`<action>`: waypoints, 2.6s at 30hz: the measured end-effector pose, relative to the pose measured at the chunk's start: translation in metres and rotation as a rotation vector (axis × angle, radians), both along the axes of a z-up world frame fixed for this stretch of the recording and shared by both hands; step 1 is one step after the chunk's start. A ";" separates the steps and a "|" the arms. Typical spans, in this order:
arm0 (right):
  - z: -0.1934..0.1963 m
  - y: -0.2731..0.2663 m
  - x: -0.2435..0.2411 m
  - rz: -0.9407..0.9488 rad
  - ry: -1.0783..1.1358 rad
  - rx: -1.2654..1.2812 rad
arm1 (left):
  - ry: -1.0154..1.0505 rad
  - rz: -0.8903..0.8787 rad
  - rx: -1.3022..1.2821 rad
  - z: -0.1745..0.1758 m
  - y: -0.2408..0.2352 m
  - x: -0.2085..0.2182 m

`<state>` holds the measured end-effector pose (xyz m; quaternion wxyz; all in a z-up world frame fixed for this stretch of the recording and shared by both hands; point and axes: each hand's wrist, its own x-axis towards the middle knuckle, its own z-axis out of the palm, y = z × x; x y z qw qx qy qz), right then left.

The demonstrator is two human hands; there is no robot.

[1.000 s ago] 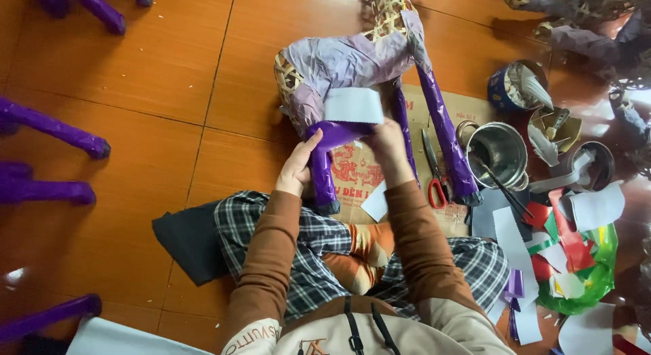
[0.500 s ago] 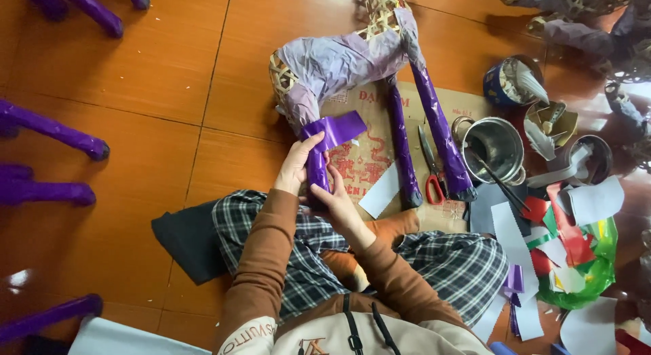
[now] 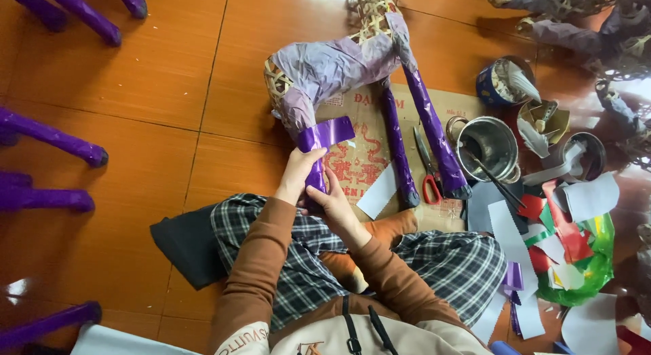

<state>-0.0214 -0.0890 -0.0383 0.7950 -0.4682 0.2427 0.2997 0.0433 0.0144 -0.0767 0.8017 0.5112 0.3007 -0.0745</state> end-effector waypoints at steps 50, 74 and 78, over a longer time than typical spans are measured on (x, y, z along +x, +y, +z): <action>-0.083 0.028 0.160 0.317 0.151 0.035 | -0.068 -0.161 0.085 0.023 0.006 -0.024; -0.027 0.042 0.120 0.268 -0.512 -0.248 | -0.493 0.374 0.930 0.079 0.084 0.059; -0.010 0.042 0.106 0.391 -1.301 -1.031 | -0.605 0.146 1.039 0.081 0.050 0.094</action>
